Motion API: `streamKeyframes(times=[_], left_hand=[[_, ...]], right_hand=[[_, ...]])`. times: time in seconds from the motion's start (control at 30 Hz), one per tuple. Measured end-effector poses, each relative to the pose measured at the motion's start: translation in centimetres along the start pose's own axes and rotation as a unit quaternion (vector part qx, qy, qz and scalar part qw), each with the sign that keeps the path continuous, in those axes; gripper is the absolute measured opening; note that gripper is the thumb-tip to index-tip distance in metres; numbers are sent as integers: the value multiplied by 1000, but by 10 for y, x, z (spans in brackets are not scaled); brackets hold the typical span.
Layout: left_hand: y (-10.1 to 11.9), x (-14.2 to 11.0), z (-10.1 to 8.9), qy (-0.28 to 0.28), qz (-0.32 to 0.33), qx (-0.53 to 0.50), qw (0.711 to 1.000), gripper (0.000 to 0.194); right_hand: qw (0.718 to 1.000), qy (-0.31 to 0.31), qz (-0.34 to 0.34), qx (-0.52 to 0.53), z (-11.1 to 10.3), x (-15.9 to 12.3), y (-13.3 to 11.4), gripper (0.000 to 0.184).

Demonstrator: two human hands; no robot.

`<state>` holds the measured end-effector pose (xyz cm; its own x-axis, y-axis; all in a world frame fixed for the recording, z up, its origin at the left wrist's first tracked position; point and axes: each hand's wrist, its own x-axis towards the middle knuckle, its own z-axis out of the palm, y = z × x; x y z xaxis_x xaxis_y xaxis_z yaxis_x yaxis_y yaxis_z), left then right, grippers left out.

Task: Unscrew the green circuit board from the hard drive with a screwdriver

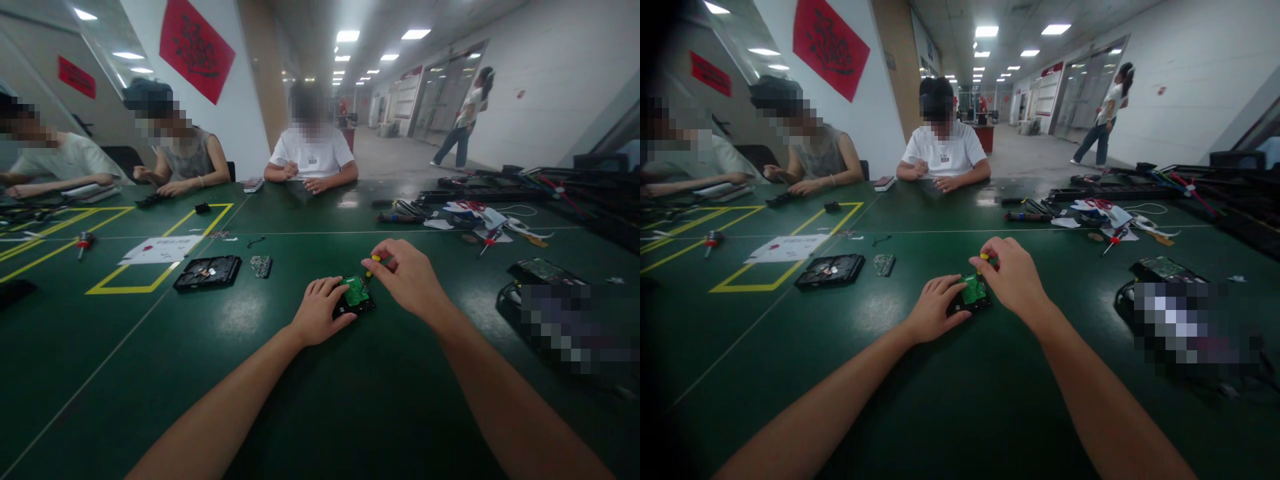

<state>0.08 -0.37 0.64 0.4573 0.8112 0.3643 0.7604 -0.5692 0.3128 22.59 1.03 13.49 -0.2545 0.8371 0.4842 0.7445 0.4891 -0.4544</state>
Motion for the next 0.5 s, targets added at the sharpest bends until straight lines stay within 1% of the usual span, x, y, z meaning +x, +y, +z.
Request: streamKeyframes(times=[0.07, 0.17, 0.23, 0.33, 0.4, 0.5], left_hand=[[0, 0, 0, 1, -2, -1, 1000, 68], [1, 0, 0, -1, -4, 1, 1000, 69], [1, 0, 1, -2, -5, 2, 1000, 69], [-1, 0, 1, -1, -8, 0, 1000, 70], [-1, 0, 1, -1, -11, -4, 1000, 73], [0, -1, 1, 1, -16, 1, 1000, 78]], right_hand=[[1000, -10, -6, 15, 0, -1, 1, 15], [998, -36, 15, 58, -2, -2, 0, 25], [995, -50, 30, 82, -3, -2, 0, 29], [994, -64, 21, 91, -2, -2, -1, 26], [996, -44, 13, 74, 1, -2, -1, 24], [1000, 16, 3, -5, 5, -2, 0, 24]])
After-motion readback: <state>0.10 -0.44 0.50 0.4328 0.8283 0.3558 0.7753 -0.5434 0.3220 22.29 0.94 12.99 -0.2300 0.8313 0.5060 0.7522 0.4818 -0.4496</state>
